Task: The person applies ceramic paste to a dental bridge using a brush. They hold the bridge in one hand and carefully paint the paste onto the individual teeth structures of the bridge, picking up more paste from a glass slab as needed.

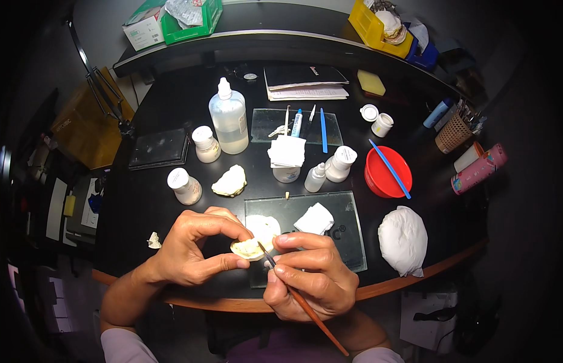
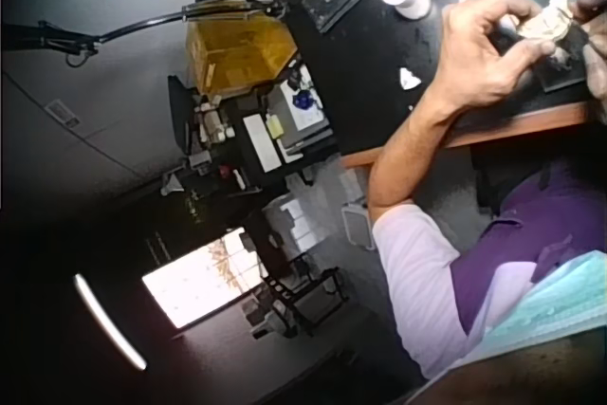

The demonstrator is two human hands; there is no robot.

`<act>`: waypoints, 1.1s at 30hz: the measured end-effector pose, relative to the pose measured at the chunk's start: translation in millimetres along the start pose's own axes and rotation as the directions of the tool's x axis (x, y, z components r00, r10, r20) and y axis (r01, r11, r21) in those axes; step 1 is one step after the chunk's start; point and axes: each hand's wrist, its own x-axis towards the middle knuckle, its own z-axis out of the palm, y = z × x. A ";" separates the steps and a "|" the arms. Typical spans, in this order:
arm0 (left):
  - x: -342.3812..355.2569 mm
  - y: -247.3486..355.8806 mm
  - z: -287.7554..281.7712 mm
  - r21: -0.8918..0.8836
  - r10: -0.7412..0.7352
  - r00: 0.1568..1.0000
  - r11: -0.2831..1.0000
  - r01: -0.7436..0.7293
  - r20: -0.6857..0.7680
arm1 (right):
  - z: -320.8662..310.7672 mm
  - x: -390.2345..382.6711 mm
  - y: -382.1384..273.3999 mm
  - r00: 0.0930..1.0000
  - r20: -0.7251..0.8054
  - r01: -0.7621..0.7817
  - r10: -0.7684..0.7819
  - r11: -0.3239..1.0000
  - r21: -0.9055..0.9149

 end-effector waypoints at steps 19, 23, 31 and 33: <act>2.3 0.3 -1.4 0.049 0.065 0.998 0.997 -0.065 -0.003 | -1.1 -0.1 -0.1 1.000 0.028 -0.004 0.004 1.000 -0.013; 1.8 0.6 -1.7 0.050 0.061 0.998 0.997 -0.061 0.001 | -1.0 0.9 0.1 0.999 0.039 -0.006 0.007 1.000 -0.015; 2.1 1.6 -2.3 0.050 0.052 0.999 0.997 -0.052 0.003 | -1.2 0.2 0.5 0.999 0.042 0.011 -0.010 1.000 -0.020; 1.8 0.5 -2.6 0.055 0.050 0.999 0.997 -0.051 0.005 | -1.3 0.2 0.4 0.999 0.050 0.016 -0.014 1.000 -0.023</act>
